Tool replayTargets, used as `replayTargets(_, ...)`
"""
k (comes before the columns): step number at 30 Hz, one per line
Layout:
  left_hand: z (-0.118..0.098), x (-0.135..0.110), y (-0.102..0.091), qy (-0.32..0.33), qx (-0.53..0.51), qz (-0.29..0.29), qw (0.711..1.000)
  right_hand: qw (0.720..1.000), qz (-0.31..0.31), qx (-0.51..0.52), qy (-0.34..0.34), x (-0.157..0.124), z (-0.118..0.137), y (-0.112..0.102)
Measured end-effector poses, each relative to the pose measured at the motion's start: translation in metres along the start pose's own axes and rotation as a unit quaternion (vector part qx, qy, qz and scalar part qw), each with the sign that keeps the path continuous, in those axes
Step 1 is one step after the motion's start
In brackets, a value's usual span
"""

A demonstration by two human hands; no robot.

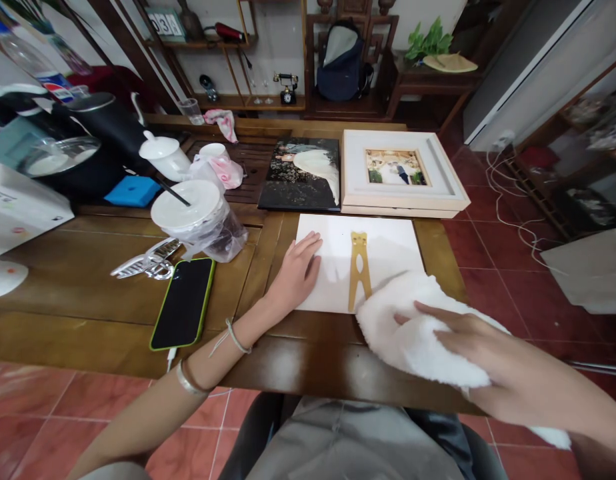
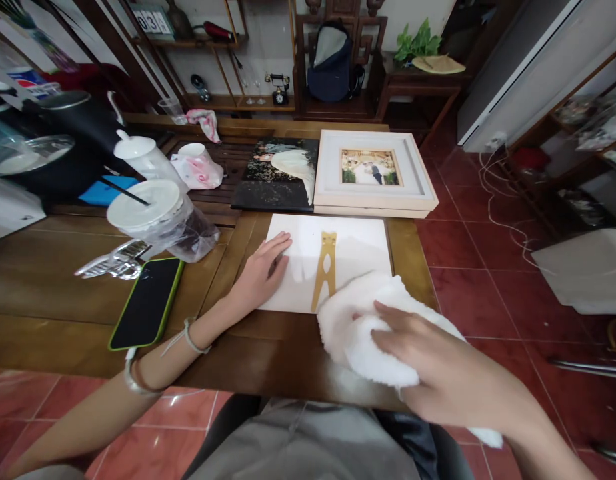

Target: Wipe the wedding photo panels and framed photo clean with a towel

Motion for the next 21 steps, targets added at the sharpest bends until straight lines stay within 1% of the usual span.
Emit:
replayTargets(3,0.0,0.0,0.0,-0.003,0.001,0.003,1.0,0.994,-0.071,0.032,0.074,0.007,-0.032,-0.016)
replayTargets(5,0.0,0.001,0.0,-0.004,0.0,0.005,1.0,0.987,-0.126,0.013,0.101,0.018,-0.051,-0.026)
replayTargets(7,0.0,0.001,0.0,-0.001,0.0,0.006,1.0,0.974,-0.181,-0.07,0.12,0.031,-0.065,-0.031)
replayTargets(9,-0.001,0.001,0.0,0.001,0.003,0.006,1.0,0.958,-0.2,-0.163,0.125,0.046,-0.072,-0.027)
replayTargets(11,0.0,0.001,0.0,-0.001,0.006,0.009,1.0,0.956,-0.19,-0.201,0.095,0.062,-0.072,-0.012)
replayTargets(13,0.0,0.001,0.001,-0.004,0.007,0.011,1.0,0.963,-0.182,-0.193,0.041,0.078,-0.065,0.005)
replayTargets(15,0.001,0.001,0.001,-0.003,0.006,0.009,1.0,0.97,-0.168,-0.176,0.008,0.089,-0.06,0.021)
replayTargets(18,0.0,0.0,0.001,0.0,0.004,0.004,1.0,0.978,-0.128,-0.163,0.005,0.098,-0.059,0.038)
replayTargets(21,0.001,0.0,0.001,0.001,0.006,0.004,1.0,0.985,-0.087,-0.146,0.0,0.096,-0.057,0.044)
Point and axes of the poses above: each hand's wrist, its own x-axis towards the middle knuckle, its own y-axis out of the palm, z = x × y, the point moved 7 cm from there along x, towards the middle knuckle, and after that the axes turned 14 degrees about -z, right-handed, at the moved point
